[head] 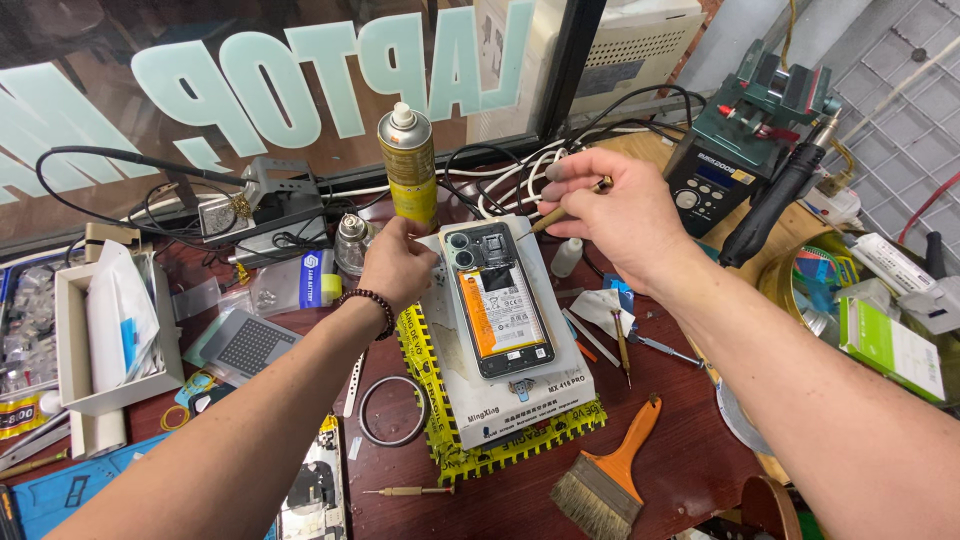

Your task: The person removes the back cover of a light green smartphone, then uses a small brush to clean the camera module area and surrounding internal components. The person handles the phone, back cover, and brush throughout the clip.

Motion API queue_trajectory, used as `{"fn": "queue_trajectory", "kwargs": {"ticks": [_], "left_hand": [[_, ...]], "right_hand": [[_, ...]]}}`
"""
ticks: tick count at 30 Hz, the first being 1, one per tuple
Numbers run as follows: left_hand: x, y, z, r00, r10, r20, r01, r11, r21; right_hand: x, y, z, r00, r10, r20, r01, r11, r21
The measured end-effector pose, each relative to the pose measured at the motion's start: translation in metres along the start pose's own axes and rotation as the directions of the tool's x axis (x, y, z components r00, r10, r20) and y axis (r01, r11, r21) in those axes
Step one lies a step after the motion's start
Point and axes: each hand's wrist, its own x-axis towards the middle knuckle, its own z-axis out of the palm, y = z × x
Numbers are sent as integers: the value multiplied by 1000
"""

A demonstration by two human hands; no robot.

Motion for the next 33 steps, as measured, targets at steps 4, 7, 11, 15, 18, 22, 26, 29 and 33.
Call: {"fn": "queue_trajectory", "kwargs": {"ticks": [4,7,11,15,18,22,26,29,33], "left_hand": [[1,5,-4,991,-130,32,134,961,-244],[-1,15,-7,996,-91,-8,87,975,-205],[-1,44,-5,975,-204,91,220,948,-229],[-18,60,-10,893,-391,224,435,877,-204],[-36,61,-14,854,-436,282,492,854,-169],[-49,59,-14,815,-485,319,564,791,-237],[-51,59,-10,812,-503,297,567,801,-191],[-50,59,-6,829,-495,261,545,820,-174],[-52,59,0,858,-461,227,513,795,-324]], "right_hand": [[6,6,-13,997,-48,-61,54,994,91],[15,11,-25,998,-46,-49,51,992,119],[19,29,-15,995,73,74,-70,997,-45],[8,47,4,947,296,128,-250,924,-290],[7,51,15,925,335,177,-262,904,-339],[13,53,22,921,372,120,-305,876,-372],[17,55,25,897,436,67,-400,868,-294],[16,54,25,904,419,84,-375,873,-312],[14,48,25,908,413,69,-364,861,-355]]}}
